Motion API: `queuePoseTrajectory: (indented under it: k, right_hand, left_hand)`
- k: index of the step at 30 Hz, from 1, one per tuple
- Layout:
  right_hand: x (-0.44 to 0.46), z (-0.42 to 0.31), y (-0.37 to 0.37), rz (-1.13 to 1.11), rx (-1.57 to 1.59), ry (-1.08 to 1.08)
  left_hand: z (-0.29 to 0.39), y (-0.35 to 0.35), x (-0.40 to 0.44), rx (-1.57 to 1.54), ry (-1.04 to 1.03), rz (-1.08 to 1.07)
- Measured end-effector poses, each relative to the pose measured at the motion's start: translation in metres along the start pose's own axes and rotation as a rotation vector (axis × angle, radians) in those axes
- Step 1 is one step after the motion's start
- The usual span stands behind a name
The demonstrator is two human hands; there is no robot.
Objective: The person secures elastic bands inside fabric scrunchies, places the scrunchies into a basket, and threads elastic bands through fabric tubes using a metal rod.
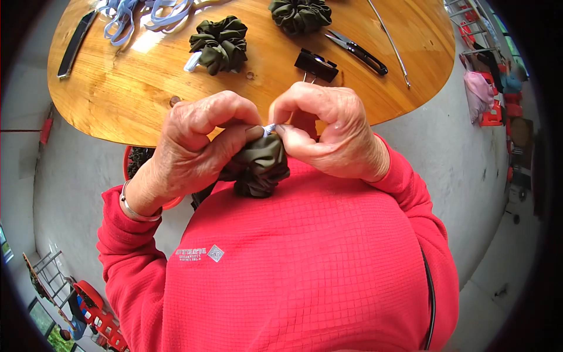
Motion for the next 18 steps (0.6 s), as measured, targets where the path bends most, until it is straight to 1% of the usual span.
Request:
queuePoseTrajectory:
  k: [2,3,6,9,12,13,15,18]
  right_hand:
    - [-0.002,0.011,-0.001,-0.034,0.095,-0.144]
    - [-0.002,0.014,-0.003,-0.033,0.159,-0.166]
    - [-0.005,0.030,-0.009,-0.049,0.328,-0.352]
    - [-0.002,0.026,-0.008,-0.098,0.167,-0.157]
    - [0.002,0.022,-0.007,-0.138,-0.004,-0.069]
    - [0.002,0.023,-0.007,-0.129,-0.004,-0.045]
    - [0.002,0.025,-0.009,-0.111,-0.006,0.004]
    - [0.004,0.023,-0.011,-0.135,-0.069,-0.006]
  left_hand:
    - [-0.006,0.000,0.000,-0.091,0.055,0.011]
    - [-0.010,-0.001,0.000,-0.136,0.083,0.016]
    - [-0.011,-0.002,0.002,-0.077,0.042,0.008]
    - [-0.012,-0.002,0.003,0.042,-0.063,0.010]
    - [-0.004,-0.008,0.004,0.207,-0.284,-0.037]
    - [-0.002,-0.010,0.004,0.258,-0.332,-0.085]
    - [0.002,-0.011,0.003,0.348,-0.438,-0.086]
    - [0.004,-0.013,0.001,0.450,-0.572,-0.063]
Point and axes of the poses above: each hand's wrist, its own x-axis towards the middle knuckle, its own y-axis out of the back of the hand, z = x × y, the point moved 8 cm from there along x, towards the middle knuckle, and after that the axes turned 10 degrees about z, right-handed, at the moved point
